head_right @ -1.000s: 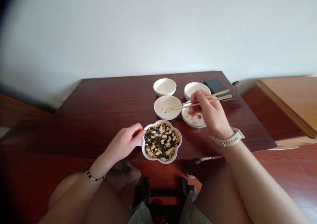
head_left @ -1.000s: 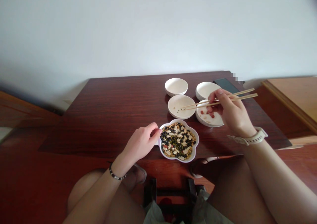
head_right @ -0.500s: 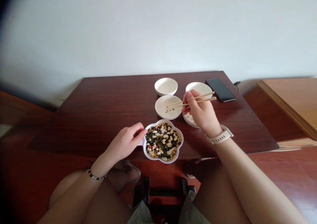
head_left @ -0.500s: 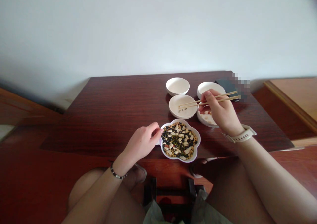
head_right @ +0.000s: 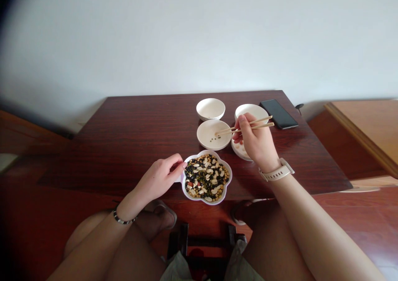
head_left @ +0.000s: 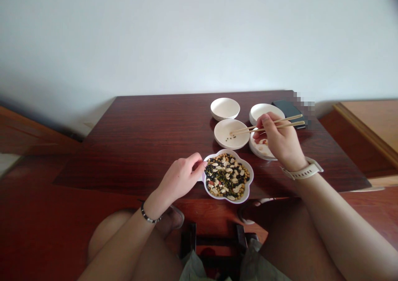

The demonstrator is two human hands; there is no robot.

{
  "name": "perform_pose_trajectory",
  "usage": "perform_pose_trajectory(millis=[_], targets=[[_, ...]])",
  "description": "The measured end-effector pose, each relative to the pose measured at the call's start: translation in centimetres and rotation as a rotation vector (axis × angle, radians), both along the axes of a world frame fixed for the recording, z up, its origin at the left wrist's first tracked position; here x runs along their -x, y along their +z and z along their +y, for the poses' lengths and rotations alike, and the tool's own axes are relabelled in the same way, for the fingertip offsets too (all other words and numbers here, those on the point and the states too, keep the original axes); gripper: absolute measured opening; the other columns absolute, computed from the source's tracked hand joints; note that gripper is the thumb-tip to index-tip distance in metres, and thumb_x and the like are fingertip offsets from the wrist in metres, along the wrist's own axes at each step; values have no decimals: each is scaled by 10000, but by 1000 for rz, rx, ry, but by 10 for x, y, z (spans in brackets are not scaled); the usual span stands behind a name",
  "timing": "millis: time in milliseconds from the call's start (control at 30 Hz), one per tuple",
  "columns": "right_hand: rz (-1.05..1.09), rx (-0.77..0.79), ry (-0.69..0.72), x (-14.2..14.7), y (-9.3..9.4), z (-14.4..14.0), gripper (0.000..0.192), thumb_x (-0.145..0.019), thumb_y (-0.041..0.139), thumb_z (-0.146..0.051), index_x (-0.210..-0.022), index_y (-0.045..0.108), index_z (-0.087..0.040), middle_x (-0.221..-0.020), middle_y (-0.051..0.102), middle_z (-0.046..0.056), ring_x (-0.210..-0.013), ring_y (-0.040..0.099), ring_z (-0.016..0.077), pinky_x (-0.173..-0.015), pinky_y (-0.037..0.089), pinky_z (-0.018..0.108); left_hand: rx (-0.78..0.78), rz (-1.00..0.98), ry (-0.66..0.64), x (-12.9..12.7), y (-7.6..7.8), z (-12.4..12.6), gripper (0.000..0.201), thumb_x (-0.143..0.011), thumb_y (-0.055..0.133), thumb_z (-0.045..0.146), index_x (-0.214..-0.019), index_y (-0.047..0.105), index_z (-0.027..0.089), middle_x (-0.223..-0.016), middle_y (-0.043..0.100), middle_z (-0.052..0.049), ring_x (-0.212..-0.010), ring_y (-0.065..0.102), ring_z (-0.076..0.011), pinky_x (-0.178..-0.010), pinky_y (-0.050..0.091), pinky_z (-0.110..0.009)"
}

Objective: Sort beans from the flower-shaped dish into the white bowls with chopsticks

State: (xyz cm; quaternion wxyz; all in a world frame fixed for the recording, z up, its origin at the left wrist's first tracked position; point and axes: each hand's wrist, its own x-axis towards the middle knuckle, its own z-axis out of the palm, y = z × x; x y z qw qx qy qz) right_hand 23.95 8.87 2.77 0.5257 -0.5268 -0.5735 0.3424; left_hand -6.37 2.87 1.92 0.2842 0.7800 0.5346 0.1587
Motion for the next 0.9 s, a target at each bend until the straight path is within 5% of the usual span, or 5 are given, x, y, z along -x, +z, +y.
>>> perform_pose_trajectory(millis=[900], targets=[[47,-9,2,0,0,0,460,-1011,624,-630,-813,617,-215,-680,606,10,-575,644,133,-486,528,231,4,-1,8,1,-2,0,304,-1100,496,390,-862,550,207,-682,595,47,-586,502,-114,-621,280,-281]])
